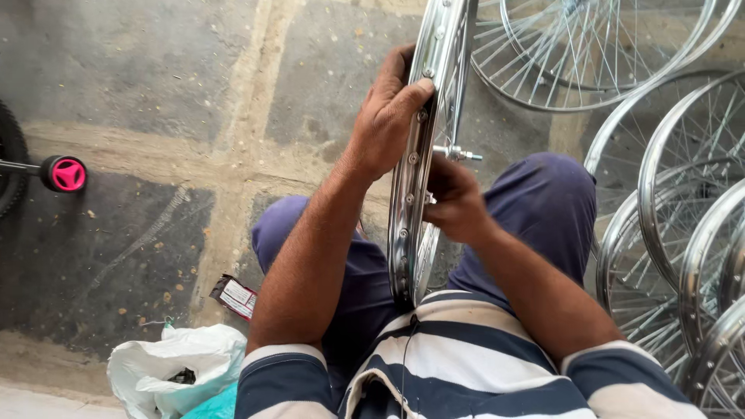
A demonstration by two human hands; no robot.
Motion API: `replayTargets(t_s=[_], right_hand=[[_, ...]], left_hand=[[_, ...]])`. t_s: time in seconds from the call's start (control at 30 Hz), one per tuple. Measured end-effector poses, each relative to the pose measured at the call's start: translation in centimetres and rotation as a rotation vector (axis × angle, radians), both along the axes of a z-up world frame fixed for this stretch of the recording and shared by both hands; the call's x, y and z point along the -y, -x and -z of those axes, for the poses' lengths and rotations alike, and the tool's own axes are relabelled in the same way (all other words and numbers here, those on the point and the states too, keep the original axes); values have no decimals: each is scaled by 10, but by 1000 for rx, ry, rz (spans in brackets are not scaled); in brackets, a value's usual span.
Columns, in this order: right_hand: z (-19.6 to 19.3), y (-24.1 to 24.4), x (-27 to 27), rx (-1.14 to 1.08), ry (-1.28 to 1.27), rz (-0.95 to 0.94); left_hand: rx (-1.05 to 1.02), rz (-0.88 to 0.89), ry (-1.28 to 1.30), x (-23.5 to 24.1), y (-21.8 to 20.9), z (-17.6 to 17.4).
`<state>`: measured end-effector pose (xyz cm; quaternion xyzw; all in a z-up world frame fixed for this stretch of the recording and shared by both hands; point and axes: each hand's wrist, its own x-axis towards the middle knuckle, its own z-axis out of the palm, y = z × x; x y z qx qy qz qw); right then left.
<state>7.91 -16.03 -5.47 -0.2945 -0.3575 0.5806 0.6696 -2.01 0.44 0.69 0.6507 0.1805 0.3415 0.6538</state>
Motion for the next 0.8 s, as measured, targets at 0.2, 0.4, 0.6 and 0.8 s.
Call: replayTargets(t_s=[0.2, 0.4, 0.6, 0.8], right_hand=[[-9, -11, 4, -7, -73, -118], [7, -14, 17, 121, 82, 29], [-3, -24, 19, -247, 143, -52], [29, -20, 22, 159, 125, -8]], left_hand=[[53, 3, -27, 1, -3, -2], [5, -43, -77, 3, -15, 8], [-45, -51, -118, 3, -11, 2], [-38, -36, -106, 7, -7, -14]])
